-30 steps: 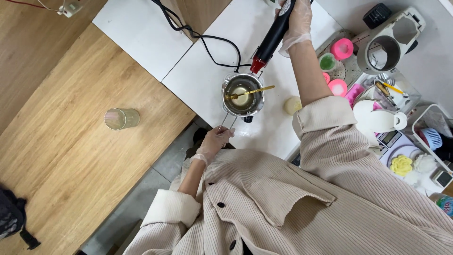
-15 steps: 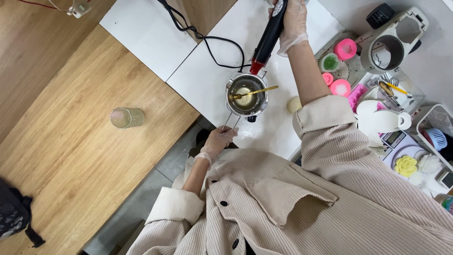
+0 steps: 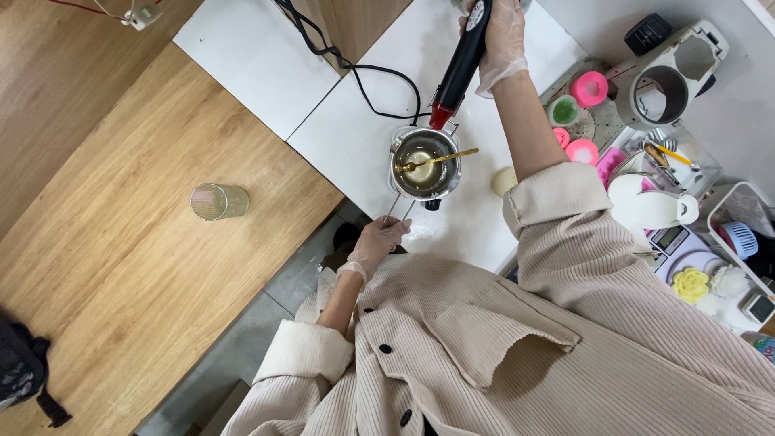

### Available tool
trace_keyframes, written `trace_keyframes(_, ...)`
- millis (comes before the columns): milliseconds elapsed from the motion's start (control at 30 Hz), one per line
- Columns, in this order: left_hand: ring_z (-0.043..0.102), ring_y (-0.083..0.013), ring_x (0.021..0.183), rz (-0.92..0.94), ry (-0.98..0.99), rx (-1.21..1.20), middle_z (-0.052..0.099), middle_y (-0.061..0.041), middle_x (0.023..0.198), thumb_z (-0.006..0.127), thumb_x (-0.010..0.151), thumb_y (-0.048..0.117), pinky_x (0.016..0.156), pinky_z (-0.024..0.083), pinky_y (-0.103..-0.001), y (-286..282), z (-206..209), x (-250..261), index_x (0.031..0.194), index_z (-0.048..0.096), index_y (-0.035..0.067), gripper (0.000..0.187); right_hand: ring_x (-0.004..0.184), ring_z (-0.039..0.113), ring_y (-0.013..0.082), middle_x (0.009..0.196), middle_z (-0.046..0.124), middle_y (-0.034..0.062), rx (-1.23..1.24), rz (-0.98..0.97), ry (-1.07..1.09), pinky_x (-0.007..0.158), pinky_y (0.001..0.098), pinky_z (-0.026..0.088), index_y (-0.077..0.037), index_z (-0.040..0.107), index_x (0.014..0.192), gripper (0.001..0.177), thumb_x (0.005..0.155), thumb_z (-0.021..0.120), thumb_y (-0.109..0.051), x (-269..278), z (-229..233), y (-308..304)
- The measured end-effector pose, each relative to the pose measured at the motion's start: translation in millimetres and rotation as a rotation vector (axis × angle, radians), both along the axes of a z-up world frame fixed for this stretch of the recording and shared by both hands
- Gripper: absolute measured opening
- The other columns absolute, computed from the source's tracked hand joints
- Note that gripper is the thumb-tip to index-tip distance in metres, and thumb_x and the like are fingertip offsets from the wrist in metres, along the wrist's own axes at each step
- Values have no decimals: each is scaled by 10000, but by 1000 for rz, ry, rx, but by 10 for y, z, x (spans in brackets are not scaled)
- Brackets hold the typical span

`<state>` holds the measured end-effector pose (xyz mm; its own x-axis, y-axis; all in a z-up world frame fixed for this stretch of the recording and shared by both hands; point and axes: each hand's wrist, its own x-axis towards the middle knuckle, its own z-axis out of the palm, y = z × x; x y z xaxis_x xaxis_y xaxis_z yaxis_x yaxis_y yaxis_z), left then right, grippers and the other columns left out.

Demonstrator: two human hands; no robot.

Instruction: The person is melting wax and preparing a candle wick for candle making.

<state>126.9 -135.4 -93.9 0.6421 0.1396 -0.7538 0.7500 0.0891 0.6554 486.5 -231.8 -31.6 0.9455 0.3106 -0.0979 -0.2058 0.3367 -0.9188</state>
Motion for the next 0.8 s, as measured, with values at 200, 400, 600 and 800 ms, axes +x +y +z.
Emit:
trace_keyframes(200,576,-122,731,12,4,-20,687,-27,826,746,886,436,733,525,-271,-10,-1,-6,1039,736,26,438,735,671,175,842,647,44,-52,39,-51,692,330,606,-98,600,965,332,1006,633,-427,-71,130,96)
trace_keyframes(400,613,-115,781,10,-6,-27,724,-27,890,740,881,445,781,553,-274,-16,-20,-9,1066,729,29,456,747,678,172,860,657,49,-57,51,-77,718,332,608,-86,613,973,332,999,637,-416,-19,48,167)
trace_keyframes(600,610,-115,784,-11,18,-29,712,-26,896,722,894,451,796,547,-264,-15,66,10,1063,730,40,444,756,642,169,880,649,63,-13,97,-109,743,342,603,-69,602,1002,323,1028,639,-388,-29,51,223)
trace_keyframes(800,556,-105,731,20,-4,-100,656,-2,813,715,907,445,745,513,-255,-51,-33,-30,949,719,48,400,753,673,187,873,658,69,-17,22,-84,737,350,608,-73,605,1013,336,1014,651,-405,32,13,16)
